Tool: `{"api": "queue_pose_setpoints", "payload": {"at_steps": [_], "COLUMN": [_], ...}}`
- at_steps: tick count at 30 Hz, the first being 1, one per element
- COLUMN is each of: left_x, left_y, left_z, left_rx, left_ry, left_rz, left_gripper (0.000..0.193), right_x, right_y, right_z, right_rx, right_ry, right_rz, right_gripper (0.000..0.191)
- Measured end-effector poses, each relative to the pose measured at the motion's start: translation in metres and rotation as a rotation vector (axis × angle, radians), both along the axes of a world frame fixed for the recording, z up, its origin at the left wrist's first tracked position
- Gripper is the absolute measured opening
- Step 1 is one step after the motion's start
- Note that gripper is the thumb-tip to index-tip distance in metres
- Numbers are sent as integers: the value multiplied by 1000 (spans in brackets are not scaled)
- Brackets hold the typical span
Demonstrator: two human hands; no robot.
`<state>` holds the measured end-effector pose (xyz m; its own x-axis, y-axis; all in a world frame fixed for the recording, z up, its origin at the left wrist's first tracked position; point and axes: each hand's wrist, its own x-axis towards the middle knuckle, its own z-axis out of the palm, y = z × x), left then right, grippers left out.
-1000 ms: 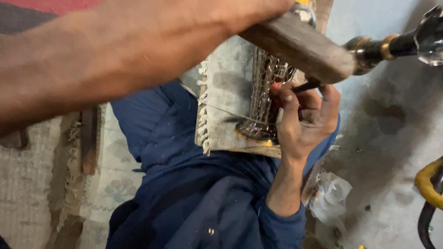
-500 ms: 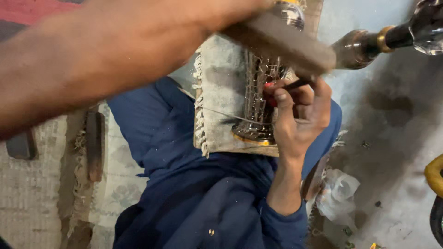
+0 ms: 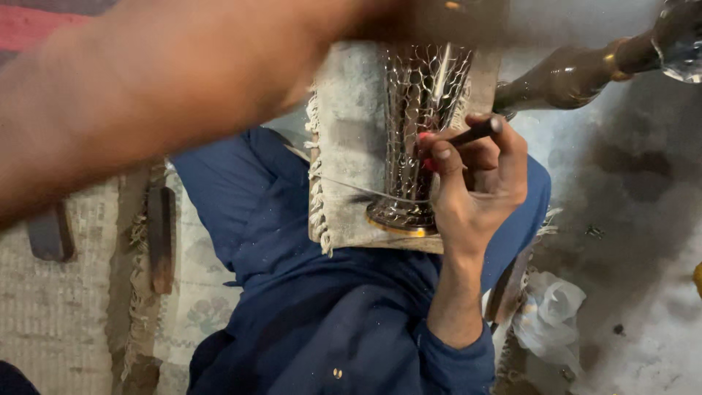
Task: The person sits on the floor with a brass vase resting on a cloth pad and chisels a decorative pattern into its surface, striking a chisel with a wooden mallet while rotating the vase. They briefly retie a string around the vase before resuming chiseling.
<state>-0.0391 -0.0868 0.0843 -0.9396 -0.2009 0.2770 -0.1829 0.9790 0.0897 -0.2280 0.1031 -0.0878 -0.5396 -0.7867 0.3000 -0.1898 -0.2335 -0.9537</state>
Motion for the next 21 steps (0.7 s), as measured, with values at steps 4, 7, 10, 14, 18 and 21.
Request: {"api": "queue_pose_setpoints", "payload": {"at_steps": [4, 7, 10, 14, 18, 21], "left_x": [19, 15, 3, -15, -23, -28], "left_y": [-5, -4, -2, -3, -2, 1], "left_z": [-28, -36, -32, -28, -23, -13], "left_rx": [25, 29, -13, 54, 246, -4], "left_ry": [-133, -125, 51, 39, -117, -162], "left_rz": [138, 139, 17, 18, 152, 48], "left_gripper": [61, 71, 63, 60, 39, 36], "right_x": [-8, -12, -14, -14, -15, -15], "right_y": [1, 2, 2, 1, 3, 4], "right_z": [0, -2, -6, -13, -19, -21], "right_rx": [-1, -3, -9, -60, -41, -27], "right_ry": [-108, -123, -46, 18, 4, -34], "right_rz": [24, 58, 47, -7, -25, -32], "right_gripper": [34, 37, 39, 39, 43, 41]}}
